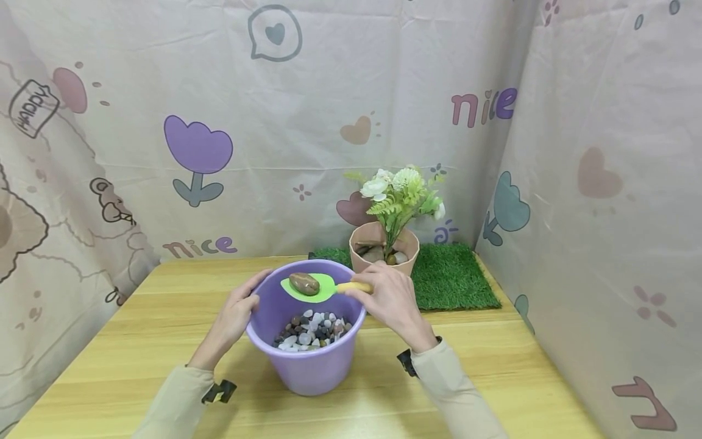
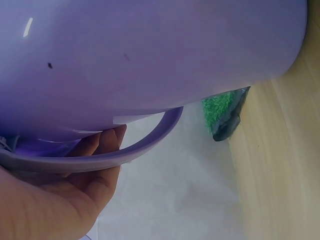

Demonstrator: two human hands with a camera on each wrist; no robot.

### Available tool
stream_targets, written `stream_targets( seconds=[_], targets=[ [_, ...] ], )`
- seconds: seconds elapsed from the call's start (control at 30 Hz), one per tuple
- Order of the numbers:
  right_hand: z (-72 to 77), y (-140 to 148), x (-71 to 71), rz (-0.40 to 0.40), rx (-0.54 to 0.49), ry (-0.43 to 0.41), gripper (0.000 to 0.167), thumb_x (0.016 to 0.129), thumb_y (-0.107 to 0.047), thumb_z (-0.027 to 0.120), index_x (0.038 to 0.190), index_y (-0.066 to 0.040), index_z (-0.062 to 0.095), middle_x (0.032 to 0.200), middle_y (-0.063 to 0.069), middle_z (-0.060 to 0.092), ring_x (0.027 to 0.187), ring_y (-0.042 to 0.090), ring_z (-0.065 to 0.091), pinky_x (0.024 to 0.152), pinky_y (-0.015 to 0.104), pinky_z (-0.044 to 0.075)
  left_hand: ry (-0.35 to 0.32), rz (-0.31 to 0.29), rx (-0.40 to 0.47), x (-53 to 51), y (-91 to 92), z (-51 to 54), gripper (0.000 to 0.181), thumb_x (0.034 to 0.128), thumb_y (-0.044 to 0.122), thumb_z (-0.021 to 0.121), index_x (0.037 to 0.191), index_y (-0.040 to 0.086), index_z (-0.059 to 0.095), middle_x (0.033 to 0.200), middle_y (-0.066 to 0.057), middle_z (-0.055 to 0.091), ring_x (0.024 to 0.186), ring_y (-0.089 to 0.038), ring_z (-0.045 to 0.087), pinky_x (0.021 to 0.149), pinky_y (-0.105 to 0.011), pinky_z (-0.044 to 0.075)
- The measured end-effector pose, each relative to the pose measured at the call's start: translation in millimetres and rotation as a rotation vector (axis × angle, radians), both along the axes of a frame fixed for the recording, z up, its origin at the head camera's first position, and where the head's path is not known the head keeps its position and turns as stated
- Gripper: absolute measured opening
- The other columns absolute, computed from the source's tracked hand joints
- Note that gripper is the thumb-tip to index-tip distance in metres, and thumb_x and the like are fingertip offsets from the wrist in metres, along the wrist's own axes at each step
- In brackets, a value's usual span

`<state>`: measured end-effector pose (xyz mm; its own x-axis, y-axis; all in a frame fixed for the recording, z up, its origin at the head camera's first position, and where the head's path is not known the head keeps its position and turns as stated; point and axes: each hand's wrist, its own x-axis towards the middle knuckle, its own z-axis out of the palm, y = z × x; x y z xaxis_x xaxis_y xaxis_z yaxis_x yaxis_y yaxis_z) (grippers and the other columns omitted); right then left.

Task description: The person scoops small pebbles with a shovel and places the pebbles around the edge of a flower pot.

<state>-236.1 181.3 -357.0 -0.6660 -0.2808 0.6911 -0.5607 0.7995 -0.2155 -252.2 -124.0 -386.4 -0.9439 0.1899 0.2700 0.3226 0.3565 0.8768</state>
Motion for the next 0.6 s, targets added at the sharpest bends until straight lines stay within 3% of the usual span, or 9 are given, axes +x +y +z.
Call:
stream_targets(
  seconds=[0.17, 0.6],
  targets=[
    [-0.4, 6, 4.5, 0.002, -0.014, 0.039, 0.022, 0.076, -0.04, 0.08, 0.091, -0.024, 0.08, 0.094, -0.005, 0.076, 0.083, 0.014, 0.07, 0.064, 0.029, 0.055, -0.007, -0.005, 0.003, 0.7, -0.5, 0.3, 0.067, 0.0834, -0.003, 0.04, 0.149, 0.008, 0.04, 0.15, -0.018, 0.044, 0.132, -0.039, 0.048, 0.11, -0.054, 0.04],
    [6.0, 32, 9.2, -0.044, -0.032, 0.114, 0.026, 0.071, -0.034, 0.085, 0.091, -0.018, 0.08, 0.088, -0.003, 0.075, 0.074, 0.015, 0.069, 0.058, 0.031, 0.052, 0.008, 0.005, 0.0, -0.1, -0.2, -1.0, 0.069, 0.0809, -0.004, 0.042, 0.149, 0.007, 0.041, 0.149, -0.018, 0.046, 0.133, -0.038, 0.048, 0.111, -0.053, 0.039]
  ],
)
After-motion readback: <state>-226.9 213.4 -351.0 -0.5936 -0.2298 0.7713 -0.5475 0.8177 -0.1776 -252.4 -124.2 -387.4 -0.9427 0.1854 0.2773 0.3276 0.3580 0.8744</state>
